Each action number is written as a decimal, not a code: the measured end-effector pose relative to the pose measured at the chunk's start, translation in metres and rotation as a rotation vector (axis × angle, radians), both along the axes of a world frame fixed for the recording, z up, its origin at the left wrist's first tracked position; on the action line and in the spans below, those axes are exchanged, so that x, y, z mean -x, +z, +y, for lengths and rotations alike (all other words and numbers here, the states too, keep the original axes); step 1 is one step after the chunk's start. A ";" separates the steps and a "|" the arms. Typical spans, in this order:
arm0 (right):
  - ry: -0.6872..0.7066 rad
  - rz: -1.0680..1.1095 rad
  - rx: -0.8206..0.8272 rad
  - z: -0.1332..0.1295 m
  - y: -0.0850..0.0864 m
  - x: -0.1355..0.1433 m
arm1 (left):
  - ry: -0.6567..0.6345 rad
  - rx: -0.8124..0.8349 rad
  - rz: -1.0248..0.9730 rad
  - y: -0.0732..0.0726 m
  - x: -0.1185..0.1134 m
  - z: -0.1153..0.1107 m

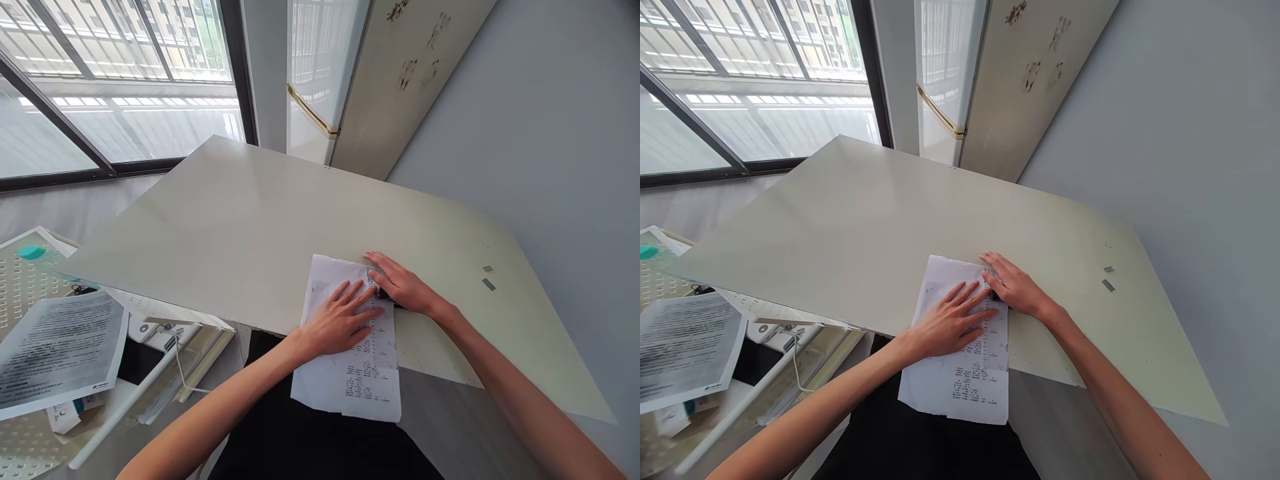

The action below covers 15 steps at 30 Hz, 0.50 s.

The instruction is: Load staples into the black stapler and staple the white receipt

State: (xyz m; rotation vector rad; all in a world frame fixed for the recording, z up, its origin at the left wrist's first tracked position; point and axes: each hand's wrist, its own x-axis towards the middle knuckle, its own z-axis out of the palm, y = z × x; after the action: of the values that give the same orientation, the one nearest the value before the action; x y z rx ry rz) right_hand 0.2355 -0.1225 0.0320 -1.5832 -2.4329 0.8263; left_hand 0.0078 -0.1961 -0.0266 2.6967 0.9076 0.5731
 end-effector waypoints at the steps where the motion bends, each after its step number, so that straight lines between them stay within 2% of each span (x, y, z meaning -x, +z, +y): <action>1: 0.001 -0.014 0.009 0.000 0.001 0.001 | 0.002 -0.004 -0.005 0.000 0.000 0.000; 15: 0.001 0.024 0.101 0.003 0.001 -0.003 | 0.014 0.021 -0.006 -0.003 0.000 0.001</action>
State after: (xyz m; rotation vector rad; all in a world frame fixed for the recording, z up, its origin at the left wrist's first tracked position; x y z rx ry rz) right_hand 0.2384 -0.1198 0.0332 -1.5956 -2.4112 0.9768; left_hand 0.0078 -0.1953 -0.0298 2.6713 0.9261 0.5710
